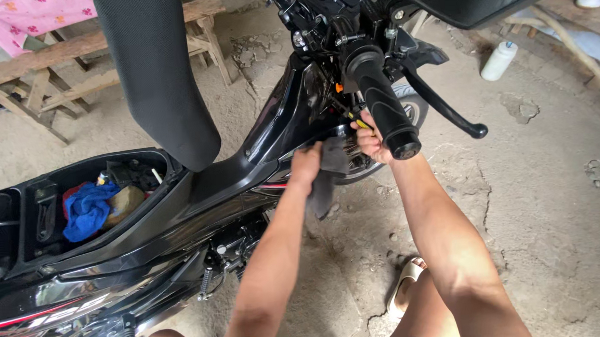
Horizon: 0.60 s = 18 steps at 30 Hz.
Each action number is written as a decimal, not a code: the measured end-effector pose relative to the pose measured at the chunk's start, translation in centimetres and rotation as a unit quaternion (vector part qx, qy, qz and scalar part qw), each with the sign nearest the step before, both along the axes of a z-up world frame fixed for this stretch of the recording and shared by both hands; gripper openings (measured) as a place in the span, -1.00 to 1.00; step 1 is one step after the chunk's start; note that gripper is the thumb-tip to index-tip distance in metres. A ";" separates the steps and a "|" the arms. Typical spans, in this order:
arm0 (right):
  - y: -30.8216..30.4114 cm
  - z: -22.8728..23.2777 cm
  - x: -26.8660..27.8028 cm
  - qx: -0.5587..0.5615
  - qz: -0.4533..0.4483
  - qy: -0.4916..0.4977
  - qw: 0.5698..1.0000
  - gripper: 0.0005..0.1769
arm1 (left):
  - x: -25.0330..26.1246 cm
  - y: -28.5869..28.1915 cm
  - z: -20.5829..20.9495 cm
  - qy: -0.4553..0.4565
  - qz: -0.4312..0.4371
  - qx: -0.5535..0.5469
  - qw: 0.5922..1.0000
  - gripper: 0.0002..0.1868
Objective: The person unscrews and removes a plastic panel from a motorcycle using a screwdriver and a cloth, then wipes the internal area before replacing the panel and tightening the screw.
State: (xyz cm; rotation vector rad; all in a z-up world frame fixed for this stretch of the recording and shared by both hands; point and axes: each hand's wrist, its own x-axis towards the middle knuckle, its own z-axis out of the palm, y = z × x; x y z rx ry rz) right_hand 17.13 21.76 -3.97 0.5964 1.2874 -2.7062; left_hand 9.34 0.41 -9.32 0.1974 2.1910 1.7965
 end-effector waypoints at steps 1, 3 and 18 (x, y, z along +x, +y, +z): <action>0.0 -0.3 0.0 -0.098 -0.003 -0.020 0.995 -0.55 | -0.3 -1.1 0.8 0.041 0.001 -0.031 0.999 -0.47; -0.5 0.1 -0.4 0.023 -0.017 -0.039 0.999 -0.55 | 0.5 -2.6 2.4 0.085 0.001 -0.064 0.994 -0.48; 0.2 -0.5 -3.2 0.499 -0.104 0.018 0.860 -0.61 | 1.5 -2.1 8.2 0.163 -0.118 -0.411 0.889 -0.13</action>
